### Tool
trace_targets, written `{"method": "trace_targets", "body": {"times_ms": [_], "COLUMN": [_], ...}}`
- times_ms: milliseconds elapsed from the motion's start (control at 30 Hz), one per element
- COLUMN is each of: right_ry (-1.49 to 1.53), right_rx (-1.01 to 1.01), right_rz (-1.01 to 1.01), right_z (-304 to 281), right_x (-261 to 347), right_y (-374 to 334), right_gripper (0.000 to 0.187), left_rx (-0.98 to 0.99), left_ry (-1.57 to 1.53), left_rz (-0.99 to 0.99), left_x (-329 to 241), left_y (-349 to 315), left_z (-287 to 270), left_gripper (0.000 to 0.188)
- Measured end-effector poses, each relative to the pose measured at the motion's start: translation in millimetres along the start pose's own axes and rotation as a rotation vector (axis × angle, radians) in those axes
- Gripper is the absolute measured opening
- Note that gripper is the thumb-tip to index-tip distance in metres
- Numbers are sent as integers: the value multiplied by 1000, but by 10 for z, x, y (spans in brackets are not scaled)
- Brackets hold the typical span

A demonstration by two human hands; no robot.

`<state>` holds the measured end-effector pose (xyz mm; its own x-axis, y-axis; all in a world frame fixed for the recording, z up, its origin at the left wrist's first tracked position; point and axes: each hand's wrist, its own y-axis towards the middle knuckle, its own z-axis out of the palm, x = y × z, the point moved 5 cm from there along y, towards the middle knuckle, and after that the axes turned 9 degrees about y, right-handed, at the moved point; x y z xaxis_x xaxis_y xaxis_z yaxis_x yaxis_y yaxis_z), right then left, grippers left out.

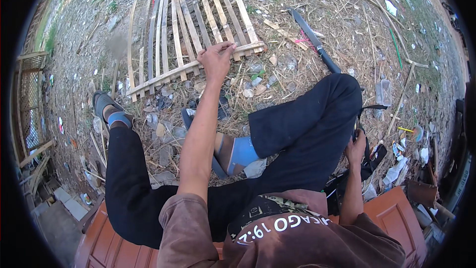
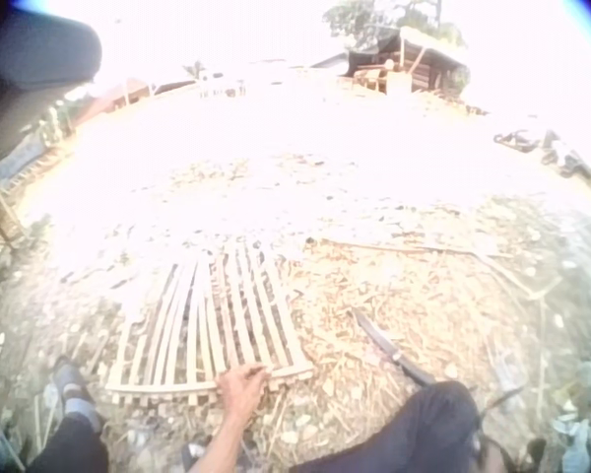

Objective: The person assembles a bamboo lattice by hammering nails into cross-members using a hammer and placing small nails from a container.

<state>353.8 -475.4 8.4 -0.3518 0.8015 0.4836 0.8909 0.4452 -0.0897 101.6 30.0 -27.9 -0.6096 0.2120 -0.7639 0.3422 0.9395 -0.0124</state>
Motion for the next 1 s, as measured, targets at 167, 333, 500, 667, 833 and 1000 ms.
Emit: {"method": "trace_targets", "body": {"times_ms": [167, 333, 500, 667, 833, 1000], "right_ry": [246, 774, 1013, 741, 494, 423], "right_rx": [61, 44, 406, 666, 591, 606], "right_rz": [267, 316, 105, -74, -362, -382], "right_z": [-284, -598, 8, 805, 1014, 1033], "right_x": [93, 1133, 2328, 2767, 3100, 3152], "right_y": [188, 204, 169, 56, -39, -88], "right_gripper": [29, 24, 21, 23, 19, 19], "left_rx": [-85, -96, -141, -127, -126, -212], "left_ry": [84, 118, 125, 115, 75, 95], "left_rz": [120, 139, 148, 158, 173, 217], "left_x": [49, 12, 34, 36, -36, -32], "left_y": [-51, -30, -73, -23, -85, -111], "left_z": [-69, 14, -68, 29, -31, -44], "left_gripper": [35, 38, 37, 34, 24, 22]}}
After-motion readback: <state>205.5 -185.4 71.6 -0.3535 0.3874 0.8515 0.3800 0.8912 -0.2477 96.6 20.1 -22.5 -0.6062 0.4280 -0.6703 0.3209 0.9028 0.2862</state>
